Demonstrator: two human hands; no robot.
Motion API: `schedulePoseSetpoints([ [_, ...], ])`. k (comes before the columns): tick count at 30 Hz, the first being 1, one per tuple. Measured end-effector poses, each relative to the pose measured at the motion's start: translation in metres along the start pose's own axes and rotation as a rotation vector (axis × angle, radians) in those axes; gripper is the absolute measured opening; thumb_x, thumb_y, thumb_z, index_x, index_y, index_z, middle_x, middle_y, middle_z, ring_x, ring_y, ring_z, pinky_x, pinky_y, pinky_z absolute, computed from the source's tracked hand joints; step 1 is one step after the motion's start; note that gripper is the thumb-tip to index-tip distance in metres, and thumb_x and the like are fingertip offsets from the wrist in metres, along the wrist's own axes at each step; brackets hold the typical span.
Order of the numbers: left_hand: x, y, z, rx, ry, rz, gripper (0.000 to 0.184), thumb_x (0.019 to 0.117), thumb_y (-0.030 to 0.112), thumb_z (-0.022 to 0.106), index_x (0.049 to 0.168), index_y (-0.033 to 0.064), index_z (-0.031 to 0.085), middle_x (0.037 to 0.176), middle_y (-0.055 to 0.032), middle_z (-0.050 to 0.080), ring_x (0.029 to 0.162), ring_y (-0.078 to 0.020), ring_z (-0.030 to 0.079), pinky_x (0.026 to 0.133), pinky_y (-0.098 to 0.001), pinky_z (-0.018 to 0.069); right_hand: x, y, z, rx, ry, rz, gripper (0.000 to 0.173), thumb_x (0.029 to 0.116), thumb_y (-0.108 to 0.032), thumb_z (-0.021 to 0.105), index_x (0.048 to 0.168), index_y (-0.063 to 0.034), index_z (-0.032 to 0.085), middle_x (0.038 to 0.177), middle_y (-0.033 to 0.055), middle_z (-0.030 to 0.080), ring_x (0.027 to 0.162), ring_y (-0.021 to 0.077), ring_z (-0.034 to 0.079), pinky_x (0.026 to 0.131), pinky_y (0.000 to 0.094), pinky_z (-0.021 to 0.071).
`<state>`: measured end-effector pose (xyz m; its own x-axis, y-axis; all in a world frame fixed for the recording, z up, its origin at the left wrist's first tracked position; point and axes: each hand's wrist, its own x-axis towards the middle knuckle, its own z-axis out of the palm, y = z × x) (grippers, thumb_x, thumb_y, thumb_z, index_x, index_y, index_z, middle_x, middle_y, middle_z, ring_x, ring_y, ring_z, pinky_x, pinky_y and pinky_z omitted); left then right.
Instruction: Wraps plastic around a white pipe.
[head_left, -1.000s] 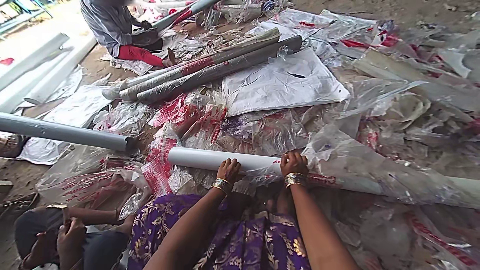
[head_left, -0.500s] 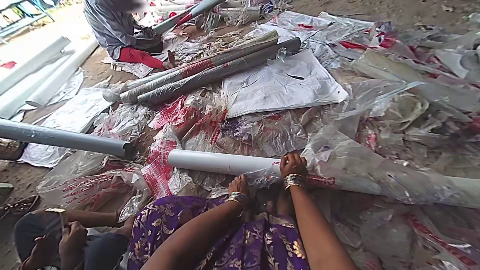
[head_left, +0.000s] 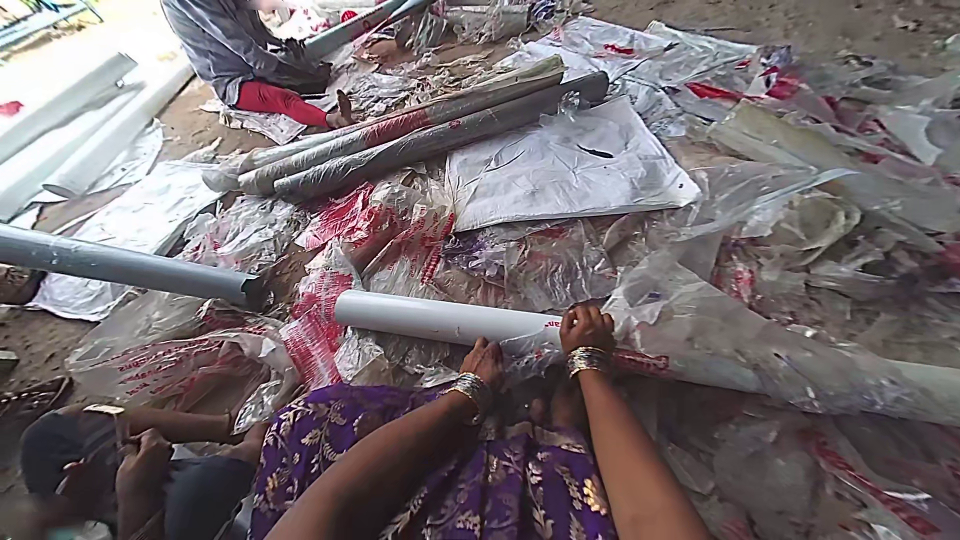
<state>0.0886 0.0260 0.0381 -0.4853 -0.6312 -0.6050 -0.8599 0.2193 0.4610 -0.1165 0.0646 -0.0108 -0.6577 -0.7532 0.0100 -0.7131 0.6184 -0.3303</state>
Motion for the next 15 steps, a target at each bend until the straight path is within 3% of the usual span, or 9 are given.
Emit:
schedulePoseSetpoints([
  [2,0.003,-0.005,-0.009,-0.132,-0.092,0.040,0.040,0.1123,0.020,0.034,0.138,-0.0036,0.054,0.131,-0.0281,0.063,0.122,-0.0391,0.063,0.107,-0.0540,0.0474,-0.001,-0.001,-0.001,0.012,0.006,-0.003,0.034,0.1033,-0.022,0.052,0.114,0.0023,0.073,0.125,0.0265,0.067,0.125,0.0468,0.059,0.102,0.0573,0.0472],
  [5,0.005,-0.001,-0.028,-0.060,-0.279,0.040,0.043,0.1114,0.027,0.043,0.137,-0.0048,0.056,0.126,-0.0290,0.065,0.119,-0.0406,0.064,0.106,-0.0572,0.0460,0.000,0.000,0.000,0.022,0.029,-0.014,0.033,0.1024,-0.021,0.053,0.112,0.0025,0.073,0.124,0.0274,0.068,0.123,0.0467,0.061,0.101,0.0577,0.0475],
  [10,0.011,-0.033,-0.088,0.165,0.024,-0.285,0.049,0.1041,0.045,0.056,0.128,0.0028,0.066,0.135,-0.0239,0.064,0.132,-0.0404,0.058,0.107,-0.0629,0.0447,0.001,0.002,0.001,0.008,0.023,-0.019,0.032,0.1020,-0.021,0.053,0.111,0.0023,0.073,0.124,0.0270,0.068,0.123,0.0459,0.061,0.103,0.0572,0.0462],
  [13,0.014,-0.040,-0.084,0.232,0.049,-0.363,0.065,0.0973,0.060,0.060,0.124,0.0009,0.067,0.135,-0.0243,0.063,0.131,-0.0404,0.058,0.104,-0.0623,0.0465,0.000,0.001,0.002,0.001,-0.006,-0.018,0.034,0.1035,-0.021,0.050,0.113,0.0030,0.072,0.126,0.0272,0.067,0.124,0.0459,0.060,0.105,0.0567,0.0452],
  [15,0.016,-0.030,-0.072,0.249,0.053,-0.373,0.071,0.0972,0.063,0.058,0.125,-0.0020,0.066,0.136,-0.0254,0.063,0.131,-0.0407,0.058,0.104,-0.0614,0.0475,0.001,0.001,0.001,-0.009,0.001,-0.020,0.034,0.1036,-0.022,0.049,0.113,0.0021,0.072,0.125,0.0259,0.067,0.123,0.0445,0.061,0.105,0.0559,0.0454],
])
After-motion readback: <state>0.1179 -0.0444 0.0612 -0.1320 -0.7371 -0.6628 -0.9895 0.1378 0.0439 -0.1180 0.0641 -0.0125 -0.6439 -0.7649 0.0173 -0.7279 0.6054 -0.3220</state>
